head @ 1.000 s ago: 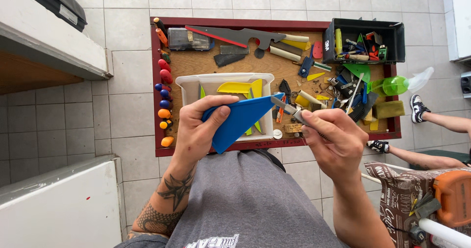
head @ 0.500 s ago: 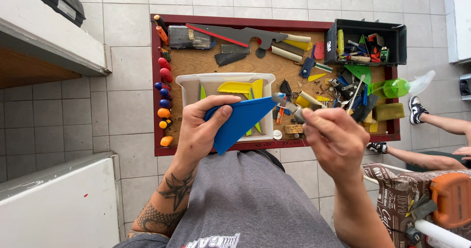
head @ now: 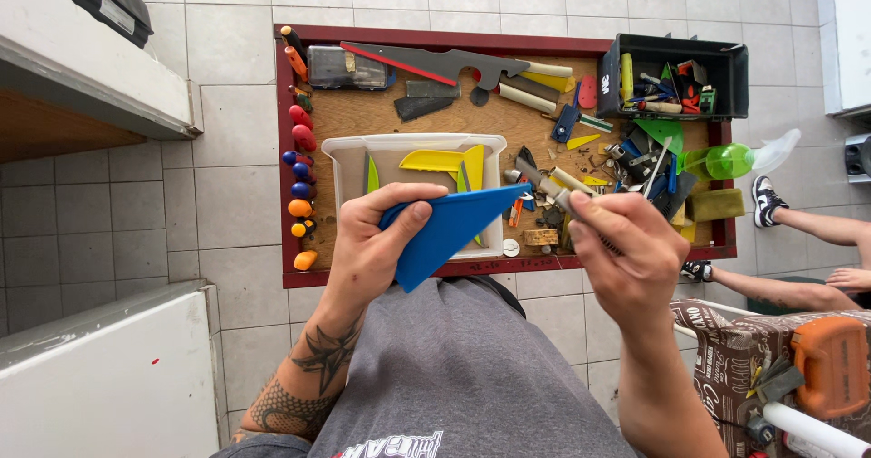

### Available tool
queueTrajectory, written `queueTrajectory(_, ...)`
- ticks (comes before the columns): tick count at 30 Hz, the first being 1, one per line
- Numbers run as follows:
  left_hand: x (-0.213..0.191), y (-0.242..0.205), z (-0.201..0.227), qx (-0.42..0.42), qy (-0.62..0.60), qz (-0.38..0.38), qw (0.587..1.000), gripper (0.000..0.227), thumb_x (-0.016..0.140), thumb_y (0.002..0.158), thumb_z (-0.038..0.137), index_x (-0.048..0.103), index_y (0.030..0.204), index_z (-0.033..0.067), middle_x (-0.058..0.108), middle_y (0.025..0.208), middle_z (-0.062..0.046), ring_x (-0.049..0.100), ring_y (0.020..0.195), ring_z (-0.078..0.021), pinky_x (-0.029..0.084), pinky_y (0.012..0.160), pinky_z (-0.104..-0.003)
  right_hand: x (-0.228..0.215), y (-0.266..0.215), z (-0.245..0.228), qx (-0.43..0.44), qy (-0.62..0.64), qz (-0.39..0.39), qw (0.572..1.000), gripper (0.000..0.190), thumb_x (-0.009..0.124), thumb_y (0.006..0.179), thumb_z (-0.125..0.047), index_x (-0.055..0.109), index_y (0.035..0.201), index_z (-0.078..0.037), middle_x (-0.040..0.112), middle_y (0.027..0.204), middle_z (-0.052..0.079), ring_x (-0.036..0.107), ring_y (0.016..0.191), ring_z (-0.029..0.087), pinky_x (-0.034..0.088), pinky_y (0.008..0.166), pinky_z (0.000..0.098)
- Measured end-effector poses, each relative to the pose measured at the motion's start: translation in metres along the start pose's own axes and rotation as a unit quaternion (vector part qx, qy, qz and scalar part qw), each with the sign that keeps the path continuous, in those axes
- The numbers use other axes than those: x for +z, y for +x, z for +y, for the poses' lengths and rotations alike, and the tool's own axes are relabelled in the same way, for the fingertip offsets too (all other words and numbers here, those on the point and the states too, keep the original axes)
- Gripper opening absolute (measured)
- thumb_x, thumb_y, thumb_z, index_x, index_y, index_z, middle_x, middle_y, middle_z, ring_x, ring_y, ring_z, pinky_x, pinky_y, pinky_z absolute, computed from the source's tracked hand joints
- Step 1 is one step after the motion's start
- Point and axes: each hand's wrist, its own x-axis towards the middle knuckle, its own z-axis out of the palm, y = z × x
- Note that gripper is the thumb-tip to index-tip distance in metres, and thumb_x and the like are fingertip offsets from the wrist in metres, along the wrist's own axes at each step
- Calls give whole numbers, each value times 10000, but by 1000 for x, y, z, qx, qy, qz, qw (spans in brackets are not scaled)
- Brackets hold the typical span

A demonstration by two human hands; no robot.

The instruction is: The person picks up several plastic scraper parts from a workbench and a bin, then uses a sanding block to smooth the edges of a blue triangular piece. The person handles the parts one at a time, placing them back into the bin after sanding.

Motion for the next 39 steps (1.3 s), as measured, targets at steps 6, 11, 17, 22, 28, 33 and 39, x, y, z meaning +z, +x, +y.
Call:
queueTrajectory(6,1,-1,-3,2,11,2,1000,193,694,973,186,818,1092,99,685,753,-50,538,745,-91,505,624,-228,-3,-7,-5,-6,40,8,999,165,784,867,6,798,1030,30,714,842,205,686,710,260,579,646,393)
queueTrajectory(11,2,-5,-5,-5,3,-10,1000,196,700,962,171,817,1097,89,693,774,-39,550,744,-86,487,619,-202,-4,-4,-9,-1,8,-1,1000,157,806,849,29,811,1006,14,724,848,187,705,702,279,573,634,393)
queueTrajectory(17,0,-3,-6,2,3,4,1000,201,687,985,203,811,1111,107,708,824,-43,542,781,-84,484,630,-222,0,-29,15,-30,-6,14,999,157,818,837,23,827,992,-3,728,834,166,688,681,262,556,598,395)
queueTrajectory(22,-1,-5,-11,-4,6,5,1000,214,683,985,212,808,1128,112,738,889,-65,582,819,-109,519,666,-244,9,-14,-8,-56,-58,-12,997,184,808,836,31,836,991,-65,735,831,104,668,631,226,553,581,348)
queueTrajectory(28,-3,-6,-16,-20,-11,15,1000,230,686,986,232,799,1140,103,747,920,-92,604,830,-139,548,684,-281,14,-24,4,-59,-60,13,996,161,800,858,34,830,1008,-17,730,846,129,683,679,234,565,621,367)
queueTrajectory(33,-4,-6,-18,-32,-27,10,999,222,713,963,210,801,1137,104,741,881,-81,614,785,-130,576,658,-270,20,-28,19,-67,-60,-13,996,197,806,826,-3,845,1006,-74,740,824,94,692,660,228,580,605,358)
queueTrajectory(39,-7,-7,-21,-47,-34,29,998,257,670,987,176,761,1210,85,709,917,-54,596,856,-113,570,704,-247,19,-47,53,103,-65,53,991,251,667,1037,-95,748,1240,27,678,883,180,607,738,245,491,673,392)
